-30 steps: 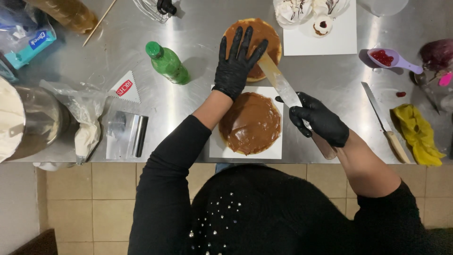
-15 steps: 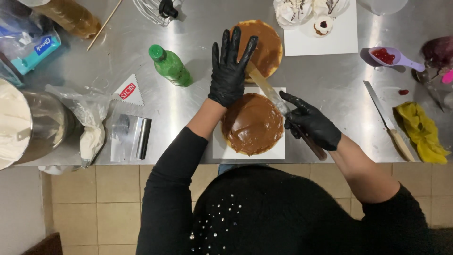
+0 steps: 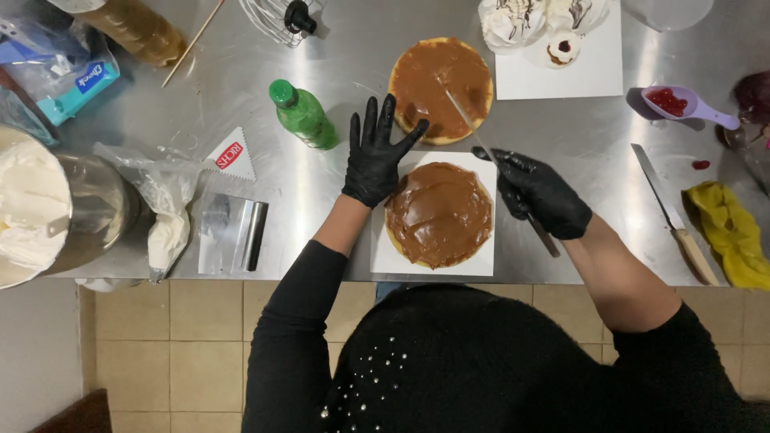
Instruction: Spread caramel-like frosting onto multiple circular cake layers using a flat spatula.
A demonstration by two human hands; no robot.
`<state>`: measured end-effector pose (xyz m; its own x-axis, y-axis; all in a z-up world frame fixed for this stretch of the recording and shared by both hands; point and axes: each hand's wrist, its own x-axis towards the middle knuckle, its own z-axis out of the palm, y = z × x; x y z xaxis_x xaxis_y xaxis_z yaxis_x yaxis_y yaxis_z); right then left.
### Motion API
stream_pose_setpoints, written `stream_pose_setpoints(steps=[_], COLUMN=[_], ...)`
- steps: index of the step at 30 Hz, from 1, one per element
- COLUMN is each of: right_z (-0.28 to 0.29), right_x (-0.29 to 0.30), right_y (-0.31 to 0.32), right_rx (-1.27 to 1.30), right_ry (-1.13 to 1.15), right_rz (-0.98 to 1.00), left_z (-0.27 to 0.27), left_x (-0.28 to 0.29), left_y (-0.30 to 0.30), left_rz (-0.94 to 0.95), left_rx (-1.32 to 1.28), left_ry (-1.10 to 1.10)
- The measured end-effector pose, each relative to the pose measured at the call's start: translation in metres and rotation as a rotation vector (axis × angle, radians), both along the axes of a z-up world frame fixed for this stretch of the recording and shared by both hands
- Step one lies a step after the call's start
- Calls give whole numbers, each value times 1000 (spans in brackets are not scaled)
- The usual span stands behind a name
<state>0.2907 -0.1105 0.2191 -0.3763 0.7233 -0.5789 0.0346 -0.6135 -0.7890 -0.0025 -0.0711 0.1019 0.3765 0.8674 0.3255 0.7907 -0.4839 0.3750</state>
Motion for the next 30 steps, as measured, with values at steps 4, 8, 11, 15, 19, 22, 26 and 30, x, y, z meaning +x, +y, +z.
stream_pose_setpoints(steps=[4,8,11,15,19,22,26,30], right_z=[-53,-100,-104,-118,-138,-135,-133,-153], right_x=[14,26,16,6,-16,-44,-62,-67], right_y=[55,99,97,97,96,90,95,89], right_rx=[87,612,877,804,969,815,895,1065], right_ry=[-262,-752,-1028,-1227,-1229,-1229,-1134,-1038], right_rz=[-197,3,116,154,180,167,180,301], left_z=[-35,-57,-68,-81,-94,-103,-104,-104], left_x=[-8,-6,4,18,17,17,18,19], left_y=[0,21,33,52,61,59,64,61], left_rz=[109,148,153,182,212,215,217,241], left_rx=[-44,-235,-304,-362,-393,-397,-353,-372], left_ry=[105,-262,-355,-474,-473,-465,-485,-481])
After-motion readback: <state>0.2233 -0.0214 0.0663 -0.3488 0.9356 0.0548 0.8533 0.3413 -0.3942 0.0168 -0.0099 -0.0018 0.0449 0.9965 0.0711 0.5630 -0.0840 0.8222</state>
